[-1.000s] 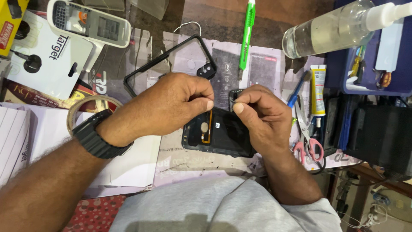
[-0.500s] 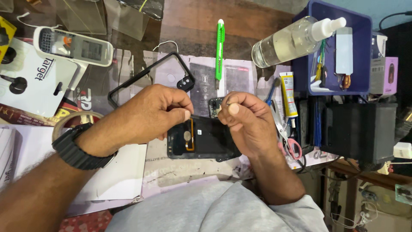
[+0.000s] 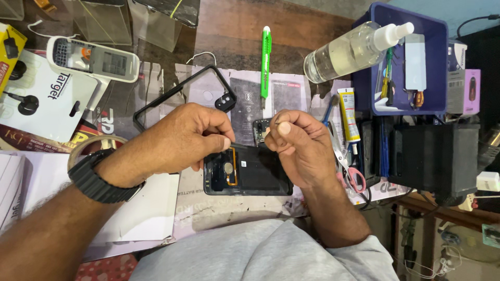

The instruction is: The person performs a mobile phone repair by handling a phone chassis, internal components, and adhesive tape. The person cuts a piece of tape using scissors, applies it to the device, and then uses a small tool to press and align internal components and cables within the phone body.

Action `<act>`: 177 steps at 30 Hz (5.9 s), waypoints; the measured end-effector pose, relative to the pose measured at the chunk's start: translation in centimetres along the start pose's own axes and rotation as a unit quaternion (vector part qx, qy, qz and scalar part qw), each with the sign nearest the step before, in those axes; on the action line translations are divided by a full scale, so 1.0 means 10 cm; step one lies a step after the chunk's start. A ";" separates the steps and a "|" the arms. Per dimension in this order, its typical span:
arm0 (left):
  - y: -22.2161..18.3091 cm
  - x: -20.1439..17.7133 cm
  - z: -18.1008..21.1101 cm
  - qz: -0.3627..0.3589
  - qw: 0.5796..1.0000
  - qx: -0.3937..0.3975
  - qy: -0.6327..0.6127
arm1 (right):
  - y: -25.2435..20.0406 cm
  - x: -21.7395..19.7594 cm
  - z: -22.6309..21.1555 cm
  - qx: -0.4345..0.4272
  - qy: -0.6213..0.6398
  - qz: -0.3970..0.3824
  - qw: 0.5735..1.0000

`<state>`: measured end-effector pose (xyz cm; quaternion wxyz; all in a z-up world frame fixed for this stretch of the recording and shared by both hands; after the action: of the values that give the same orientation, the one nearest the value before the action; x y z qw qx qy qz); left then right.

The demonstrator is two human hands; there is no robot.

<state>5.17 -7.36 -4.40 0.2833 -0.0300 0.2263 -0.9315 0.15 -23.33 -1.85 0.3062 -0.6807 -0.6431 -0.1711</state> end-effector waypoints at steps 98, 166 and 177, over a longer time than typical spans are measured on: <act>-0.15 -0.11 0.25 0.196 0.963 0.173 0.062 | -0.10 0.71 -0.08 -0.246 -0.658 -0.015 0.712; 0.09 0.18 -0.24 -0.010 0.989 -0.043 -0.144 | -0.14 0.36 -0.07 0.050 -0.473 -0.185 0.860; 0.05 0.07 -0.20 0.038 0.992 -0.028 -0.116 | -0.77 0.78 -0.44 -0.247 -0.659 -0.251 0.664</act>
<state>4.49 -7.28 -6.44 0.3420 -0.1373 0.2189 -0.9034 -5.82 -20.25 7.89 -0.4314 -0.4795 -0.7576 0.0999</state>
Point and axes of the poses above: each hand's wrist, its own y-axis towards the middle knuckle, its own x-axis out of the palm, z = x × y, the point moved 10 cm from there along y, towards the middle knuckle, and after that the axes turned 9 degrees about y, right-handed, at the moved point
